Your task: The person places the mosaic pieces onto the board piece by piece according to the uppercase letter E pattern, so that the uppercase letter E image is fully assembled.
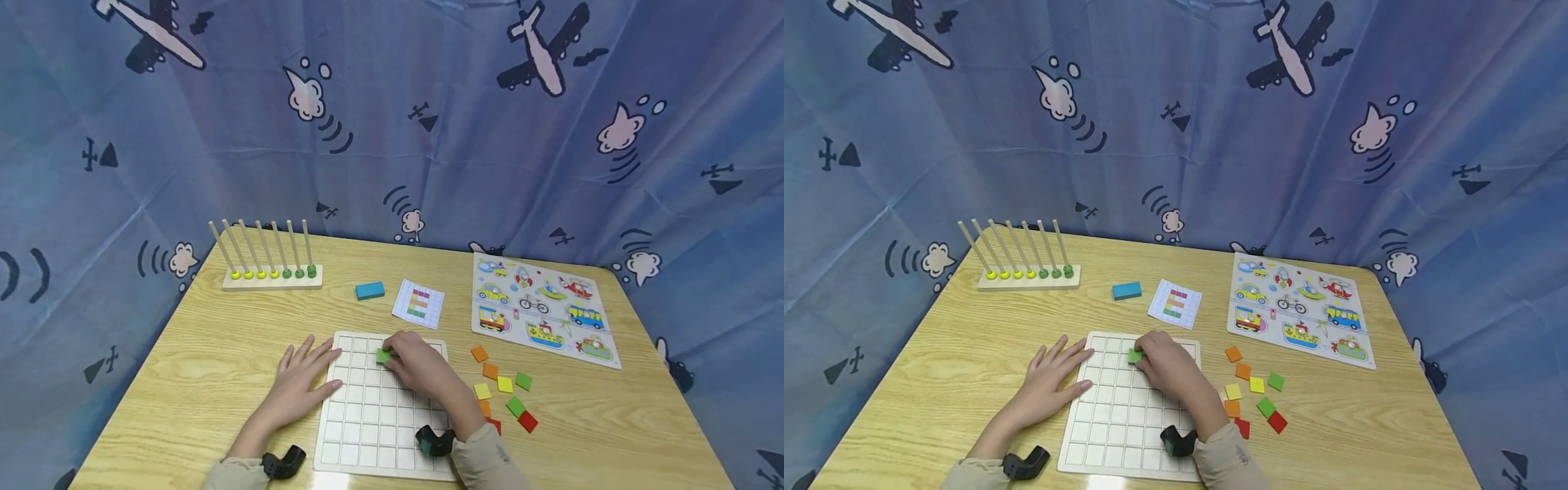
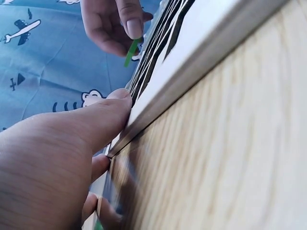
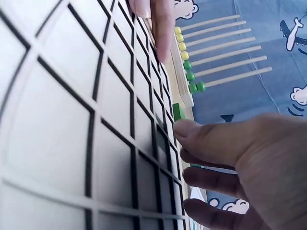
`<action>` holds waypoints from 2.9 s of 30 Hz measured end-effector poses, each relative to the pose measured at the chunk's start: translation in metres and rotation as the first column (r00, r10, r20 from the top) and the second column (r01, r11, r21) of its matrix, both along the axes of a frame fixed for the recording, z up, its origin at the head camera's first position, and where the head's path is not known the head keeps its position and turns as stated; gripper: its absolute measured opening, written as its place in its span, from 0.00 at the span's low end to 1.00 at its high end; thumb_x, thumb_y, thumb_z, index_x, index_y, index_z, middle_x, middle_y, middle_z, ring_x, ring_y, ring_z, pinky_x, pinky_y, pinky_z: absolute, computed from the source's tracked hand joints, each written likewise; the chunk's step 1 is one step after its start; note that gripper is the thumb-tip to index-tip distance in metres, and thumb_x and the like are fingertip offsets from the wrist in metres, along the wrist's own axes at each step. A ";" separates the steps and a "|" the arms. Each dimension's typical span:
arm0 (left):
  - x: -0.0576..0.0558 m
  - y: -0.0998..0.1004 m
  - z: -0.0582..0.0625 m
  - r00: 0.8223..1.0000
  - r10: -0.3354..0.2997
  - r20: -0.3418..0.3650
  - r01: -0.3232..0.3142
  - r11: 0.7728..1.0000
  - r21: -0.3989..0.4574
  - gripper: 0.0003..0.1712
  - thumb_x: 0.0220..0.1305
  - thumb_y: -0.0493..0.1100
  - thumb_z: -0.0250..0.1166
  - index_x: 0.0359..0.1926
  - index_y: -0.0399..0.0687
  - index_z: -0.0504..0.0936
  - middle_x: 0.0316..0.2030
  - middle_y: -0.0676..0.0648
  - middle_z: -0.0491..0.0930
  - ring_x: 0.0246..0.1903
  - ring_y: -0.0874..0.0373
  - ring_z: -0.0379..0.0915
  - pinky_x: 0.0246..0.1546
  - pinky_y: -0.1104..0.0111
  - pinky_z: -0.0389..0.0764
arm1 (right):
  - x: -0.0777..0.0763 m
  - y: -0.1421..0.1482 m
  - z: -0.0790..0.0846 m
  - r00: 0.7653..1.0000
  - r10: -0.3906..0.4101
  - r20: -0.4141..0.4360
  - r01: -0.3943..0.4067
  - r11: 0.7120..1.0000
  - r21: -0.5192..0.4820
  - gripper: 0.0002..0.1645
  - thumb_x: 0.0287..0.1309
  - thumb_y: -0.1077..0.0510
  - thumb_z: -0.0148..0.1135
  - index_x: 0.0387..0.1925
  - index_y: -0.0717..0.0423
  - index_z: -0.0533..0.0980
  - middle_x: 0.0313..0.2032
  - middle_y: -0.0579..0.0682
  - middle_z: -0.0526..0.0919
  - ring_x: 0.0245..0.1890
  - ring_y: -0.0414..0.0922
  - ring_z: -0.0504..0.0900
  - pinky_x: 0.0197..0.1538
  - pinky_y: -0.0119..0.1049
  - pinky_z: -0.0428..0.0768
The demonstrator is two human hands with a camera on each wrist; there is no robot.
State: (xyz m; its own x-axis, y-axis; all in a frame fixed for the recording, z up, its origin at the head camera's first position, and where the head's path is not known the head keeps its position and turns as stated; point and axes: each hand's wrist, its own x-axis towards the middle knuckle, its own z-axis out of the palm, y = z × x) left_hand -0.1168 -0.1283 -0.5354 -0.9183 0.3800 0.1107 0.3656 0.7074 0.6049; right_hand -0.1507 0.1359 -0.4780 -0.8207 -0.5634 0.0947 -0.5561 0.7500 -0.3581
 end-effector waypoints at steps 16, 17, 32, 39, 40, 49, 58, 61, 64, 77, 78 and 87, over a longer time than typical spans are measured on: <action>-0.017 0.011 0.021 0.999 -0.047 0.003 0.047 0.996 -0.074 0.45 0.56 0.65 0.65 0.71 0.56 0.63 0.73 0.44 0.53 0.73 0.42 0.41 0.69 0.41 0.45 | 0.002 -0.012 -0.006 1.000 -0.003 -0.028 0.006 0.996 0.085 0.11 0.61 0.53 0.64 0.45 0.48 0.79 0.44 0.41 0.80 0.43 0.39 0.76 0.44 0.34 0.78; -0.020 0.012 0.021 0.998 -0.063 0.007 0.064 0.993 -0.097 0.46 0.55 0.66 0.65 0.71 0.57 0.62 0.74 0.44 0.52 0.73 0.42 0.40 0.69 0.41 0.47 | 0.002 -0.012 -0.006 1.000 -0.004 -0.029 0.007 0.996 0.093 0.11 0.61 0.53 0.64 0.45 0.48 0.79 0.45 0.41 0.80 0.43 0.39 0.76 0.43 0.34 0.78; -0.024 0.010 0.006 0.988 -0.129 0.080 0.139 0.983 -0.124 0.47 0.56 0.71 0.61 0.73 0.61 0.58 0.76 0.49 0.45 0.75 0.47 0.34 0.71 0.45 0.39 | 0.011 0.026 0.007 0.988 -0.140 0.064 0.143 0.989 -0.037 0.14 0.62 0.53 0.62 0.48 0.53 0.78 0.47 0.47 0.79 0.50 0.45 0.77 0.52 0.43 0.78; -0.023 0.008 0.001 0.991 -0.128 0.041 0.131 0.986 -0.103 0.46 0.57 0.72 0.58 0.72 0.62 0.59 0.76 0.51 0.44 0.75 0.49 0.34 0.71 0.47 0.37 | 0.013 0.094 0.018 0.918 -0.377 0.122 0.386 0.920 -0.060 0.18 0.63 0.53 0.60 0.52 0.55 0.76 0.52 0.52 0.78 0.51 0.51 0.77 0.54 0.50 0.77; -0.023 0.007 0.001 0.991 -0.128 0.040 0.131 0.986 -0.102 0.47 0.57 0.72 0.58 0.72 0.61 0.59 0.76 0.51 0.43 0.75 0.49 0.34 0.71 0.47 0.37 | 0.013 0.102 0.017 0.908 -0.398 0.134 0.408 0.912 -0.052 0.18 0.64 0.53 0.60 0.53 0.55 0.76 0.52 0.53 0.78 0.50 0.51 0.77 0.53 0.51 0.77; -0.022 0.006 0.004 0.992 -0.120 0.039 0.124 0.988 -0.094 0.46 0.57 0.71 0.59 0.72 0.60 0.60 0.76 0.51 0.44 0.75 0.49 0.34 0.71 0.47 0.37 | 0.013 0.132 0.004 0.866 -0.479 0.147 0.478 0.877 0.045 0.27 0.60 0.48 0.63 0.55 0.61 0.73 0.49 0.57 0.76 0.46 0.52 0.72 0.52 0.52 0.76; -0.021 0.007 0.004 0.992 -0.121 0.046 0.125 0.989 -0.083 0.46 0.57 0.71 0.59 0.72 0.60 0.60 0.76 0.50 0.44 0.75 0.49 0.33 0.71 0.47 0.36 | 0.012 0.133 -0.002 0.841 -0.517 0.160 0.502 0.856 0.128 0.25 0.59 0.52 0.65 0.53 0.63 0.74 0.50 0.60 0.75 0.48 0.54 0.70 0.54 0.54 0.74; -0.022 0.008 0.004 0.992 -0.123 0.039 0.126 0.989 -0.077 0.46 0.57 0.70 0.59 0.72 0.60 0.60 0.76 0.50 0.44 0.75 0.49 0.33 0.71 0.47 0.36 | 0.012 0.134 -0.004 0.844 -0.521 0.128 0.506 0.852 0.134 0.24 0.59 0.52 0.65 0.52 0.62 0.75 0.50 0.60 0.75 0.47 0.54 0.68 0.53 0.52 0.74; -0.022 0.008 0.003 0.992 -0.123 0.034 0.126 0.989 -0.077 0.45 0.57 0.70 0.59 0.72 0.60 0.60 0.76 0.50 0.44 0.75 0.49 0.33 0.71 0.47 0.36 | 0.011 0.134 -0.007 0.852 -0.517 0.081 0.506 0.853 0.128 0.22 0.59 0.52 0.65 0.51 0.61 0.76 0.50 0.60 0.76 0.46 0.55 0.67 0.52 0.52 0.72; -0.022 0.010 0.001 0.990 -0.137 0.037 0.140 0.987 -0.079 0.46 0.57 0.71 0.58 0.72 0.60 0.60 0.76 0.51 0.45 0.75 0.49 0.34 0.71 0.47 0.37 | 0.011 0.125 -0.005 0.881 -0.467 0.082 0.467 0.884 0.012 0.20 0.64 0.57 0.60 0.53 0.63 0.71 0.48 0.58 0.77 0.50 0.54 0.69 0.54 0.51 0.74; -0.022 0.010 0.001 0.990 -0.140 0.035 0.142 0.987 -0.080 0.46 0.57 0.72 0.58 0.72 0.61 0.60 0.76 0.51 0.45 0.75 0.49 0.34 0.71 0.47 0.37 | 0.011 0.121 -0.003 0.889 -0.450 0.080 0.452 0.892 -0.006 0.19 0.64 0.56 0.60 0.53 0.63 0.72 0.48 0.57 0.77 0.50 0.53 0.70 0.54 0.50 0.74; -0.022 0.007 0.000 0.991 -0.131 0.020 0.132 0.988 -0.084 0.45 0.57 0.70 0.59 0.72 0.61 0.60 0.75 0.50 0.45 0.75 0.49 0.34 0.71 0.48 0.37 | 0.010 0.061 0.005 0.983 -0.185 0.014 0.185 0.981 -0.052 0.10 0.59 0.58 0.65 0.42 0.53 0.76 0.43 0.45 0.78 0.46 0.43 0.74 0.49 0.40 0.78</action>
State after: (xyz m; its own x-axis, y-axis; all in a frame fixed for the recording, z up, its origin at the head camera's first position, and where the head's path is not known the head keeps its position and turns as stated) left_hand -0.1389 -0.1214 -0.5351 -0.8609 0.5053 0.0598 0.4506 0.7026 0.5508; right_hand -0.1411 0.1973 -0.4735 -0.9112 -0.3963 0.1123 -0.4062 0.8193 -0.4047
